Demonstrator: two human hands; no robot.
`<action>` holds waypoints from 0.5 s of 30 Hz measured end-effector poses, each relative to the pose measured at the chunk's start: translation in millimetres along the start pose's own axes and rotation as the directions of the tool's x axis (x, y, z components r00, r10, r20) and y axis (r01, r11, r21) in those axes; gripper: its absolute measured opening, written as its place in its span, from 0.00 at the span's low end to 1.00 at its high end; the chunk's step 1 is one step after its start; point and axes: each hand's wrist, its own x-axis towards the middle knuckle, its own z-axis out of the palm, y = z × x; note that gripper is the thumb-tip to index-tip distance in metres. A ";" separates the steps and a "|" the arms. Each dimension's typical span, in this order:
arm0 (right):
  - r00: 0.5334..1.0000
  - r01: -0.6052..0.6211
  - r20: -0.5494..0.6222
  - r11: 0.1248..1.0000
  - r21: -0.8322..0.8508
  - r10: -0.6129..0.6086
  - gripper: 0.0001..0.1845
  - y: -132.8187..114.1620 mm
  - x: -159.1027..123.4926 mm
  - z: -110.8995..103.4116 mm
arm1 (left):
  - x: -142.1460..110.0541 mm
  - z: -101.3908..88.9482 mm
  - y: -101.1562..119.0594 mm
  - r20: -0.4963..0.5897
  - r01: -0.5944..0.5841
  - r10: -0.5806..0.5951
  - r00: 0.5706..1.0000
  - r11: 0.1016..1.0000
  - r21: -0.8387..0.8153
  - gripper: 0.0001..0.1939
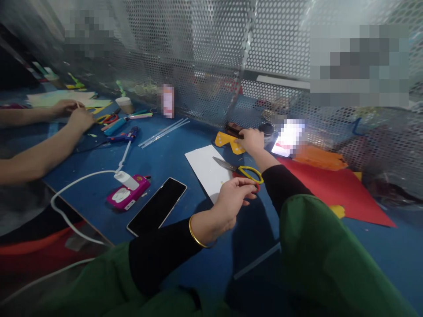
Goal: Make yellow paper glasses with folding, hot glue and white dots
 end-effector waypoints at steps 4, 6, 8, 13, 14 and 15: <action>1.000 0.013 0.011 1.000 -0.021 -0.013 0.20 -4.8 -0.7 4.5 | -0.6 0.2 -0.3 0.005 0.015 -0.015 1.000 1.000 0.004 0.08; 1.000 0.011 0.011 1.000 -0.023 -0.011 0.19 -8.1 -2.0 6.2 | -0.7 0.0 -0.1 0.004 0.010 -0.010 1.000 1.000 0.006 0.08; 1.000 0.009 0.003 1.000 -0.021 -0.009 0.20 -10.7 -4.2 5.9 | -0.5 -0.4 -0.1 0.003 0.009 -0.009 1.000 1.000 0.014 0.08; 0.998 0.038 -0.050 0.999 -0.023 -0.039 0.23 -9.2 -13.1 -9.1 | 1.6 -2.0 -0.8 0.002 -0.016 0.016 1.000 0.999 0.042 0.06; 0.997 0.046 -0.058 0.998 -0.030 -0.048 0.23 -5.7 -15.4 -14.3 | 2.5 -2.2 -1.0 -0.005 -0.020 0.020 1.000 0.999 0.048 0.06; 0.997 0.051 -0.062 0.998 -0.039 -0.054 0.22 -0.1 -18.0 -19.9 | 3.5 -2.5 -1.3 -0.002 -0.022 0.022 1.000 0.998 0.053 0.05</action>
